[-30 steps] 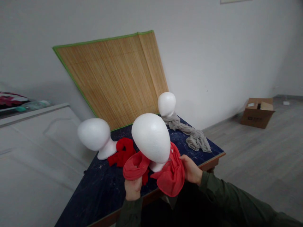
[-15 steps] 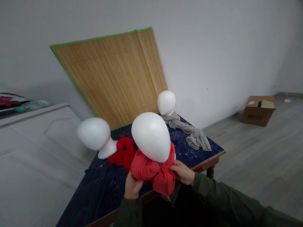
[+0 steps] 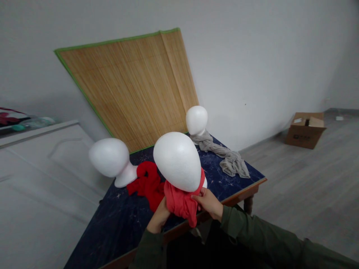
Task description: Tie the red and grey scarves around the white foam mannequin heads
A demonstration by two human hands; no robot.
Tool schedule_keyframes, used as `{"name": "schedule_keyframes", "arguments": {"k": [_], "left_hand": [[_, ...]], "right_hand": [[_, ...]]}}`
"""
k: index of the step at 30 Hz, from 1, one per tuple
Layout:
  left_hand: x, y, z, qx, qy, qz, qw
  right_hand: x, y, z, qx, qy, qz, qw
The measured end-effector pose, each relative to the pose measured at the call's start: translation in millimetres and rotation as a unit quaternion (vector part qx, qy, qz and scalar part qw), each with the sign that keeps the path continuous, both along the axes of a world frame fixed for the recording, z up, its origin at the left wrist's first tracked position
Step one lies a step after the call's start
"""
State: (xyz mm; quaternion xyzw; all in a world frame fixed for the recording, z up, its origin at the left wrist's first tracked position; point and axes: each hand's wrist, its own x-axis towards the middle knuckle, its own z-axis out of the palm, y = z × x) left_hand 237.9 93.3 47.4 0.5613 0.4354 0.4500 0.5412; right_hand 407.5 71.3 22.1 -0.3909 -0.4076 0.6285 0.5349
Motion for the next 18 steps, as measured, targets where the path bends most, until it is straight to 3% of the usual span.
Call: {"name": "schedule_keyframes", "arguments": {"k": [3, 6, 12, 15, 18], "left_hand": [[4.2, -2.1, 0.5, -0.005, -0.002, 0.001, 1.0], [11.0, -3.8, 3.2, -0.02, -0.071, 0.025, 0.997], [21.9, -7.4, 6.2, -0.038, -0.172, 0.047, 0.983], [20.2, -7.1, 1.8, -0.002, -0.142, 0.027, 0.99], [18.0, -4.4, -1.8, 0.076, -0.046, 0.036, 0.995]], "right_hand": [[-2.7, -0.4, -0.2, -0.036, 0.075, -0.003, 0.997], [-4.9, -3.2, 1.1, -0.065, 0.159, 0.004, 0.985], [-7.9, -10.9, 7.2, -0.04, 0.191, -0.018, 0.981], [-7.5, -13.0, 6.8, -0.034, 0.192, -0.015, 0.981], [-7.2, -14.4, 3.1, -0.032, 0.17, -0.012, 0.985]]}}
